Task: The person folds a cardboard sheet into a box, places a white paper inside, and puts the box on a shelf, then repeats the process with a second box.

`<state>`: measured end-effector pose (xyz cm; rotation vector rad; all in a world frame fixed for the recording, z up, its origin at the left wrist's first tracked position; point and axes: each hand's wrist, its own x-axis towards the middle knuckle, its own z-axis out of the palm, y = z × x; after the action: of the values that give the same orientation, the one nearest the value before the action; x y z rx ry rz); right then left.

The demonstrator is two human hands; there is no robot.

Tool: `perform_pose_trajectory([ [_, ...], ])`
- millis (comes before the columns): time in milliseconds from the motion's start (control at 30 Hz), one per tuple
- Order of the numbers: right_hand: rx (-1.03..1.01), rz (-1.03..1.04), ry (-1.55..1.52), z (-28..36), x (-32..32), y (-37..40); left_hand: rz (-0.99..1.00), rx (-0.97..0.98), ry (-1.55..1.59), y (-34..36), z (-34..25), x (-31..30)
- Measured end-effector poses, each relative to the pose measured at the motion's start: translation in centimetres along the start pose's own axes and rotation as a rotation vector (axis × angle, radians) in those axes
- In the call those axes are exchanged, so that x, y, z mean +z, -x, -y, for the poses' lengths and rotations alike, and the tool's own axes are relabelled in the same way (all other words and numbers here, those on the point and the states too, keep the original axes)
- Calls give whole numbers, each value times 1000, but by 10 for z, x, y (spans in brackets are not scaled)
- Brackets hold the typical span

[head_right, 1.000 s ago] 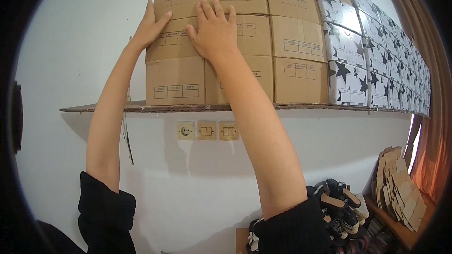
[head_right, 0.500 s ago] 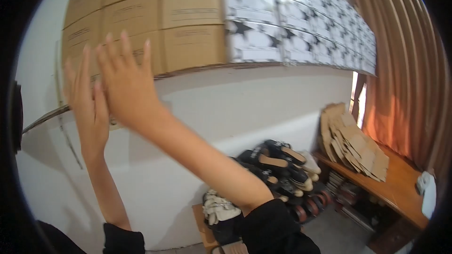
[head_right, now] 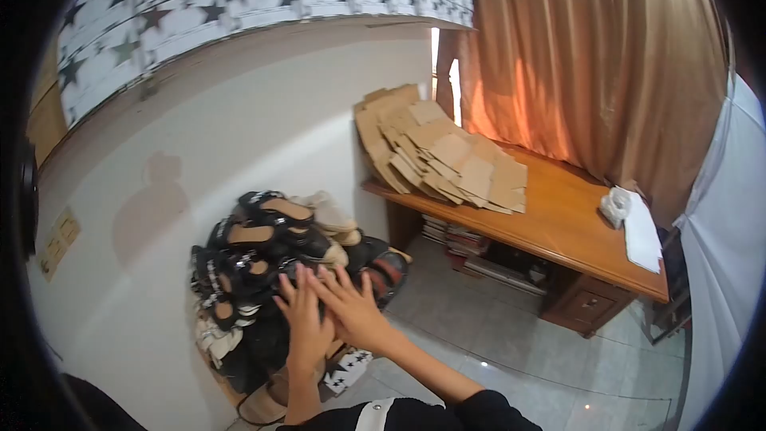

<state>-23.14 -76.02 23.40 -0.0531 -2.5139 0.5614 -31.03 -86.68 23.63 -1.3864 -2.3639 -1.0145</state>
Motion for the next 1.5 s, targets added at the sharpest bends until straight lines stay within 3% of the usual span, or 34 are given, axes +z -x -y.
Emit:
perform_pose_trajectory([
  [100,180,-35,46,-57,-31,45,208,109,89,-24,-39,64],
  [233,420,-79,92,-109,-67,79,317,239,85,-51,-74,140],
  [467,637,-113,143,-200,-96,110,519,342,143,-101,-113,243],
  [700,847,-105,98,-347,-111,104,617,479,85,-203,-135,376],
  [800,893,-51,146,-415,-117,95,710,467,43,-249,-141,432],
  [967,967,-151,122,-535,-112,103,848,347,117,-310,-142,545],
  [1033,991,-532,-689,-585,-107,117,852,357,122,-331,-144,579],
  [1067,1205,-586,-736,-602,-114,121,830,370,119,-343,-145,594],
  [1100,1208,-589,-735,-624,-111,128,805,379,117,-353,-146,607],
  [1167,1118,-1044,-275,-680,-93,148,739,386,128,-362,-146,626],
  [1233,1179,-1031,-120,-706,-103,153,701,361,58,-365,-146,641],
  [1300,1396,-792,191,-735,-104,159,746,308,40,-358,-141,654],
  [1333,1390,-788,184,-735,-119,149,773,320,5,-353,-136,659],
  [1400,1617,-868,-324,-714,-159,122,732,323,-14,-346,-134,665],
  [1500,1459,-709,-317,-768,-142,151,702,269,50,-342,-139,663],
])
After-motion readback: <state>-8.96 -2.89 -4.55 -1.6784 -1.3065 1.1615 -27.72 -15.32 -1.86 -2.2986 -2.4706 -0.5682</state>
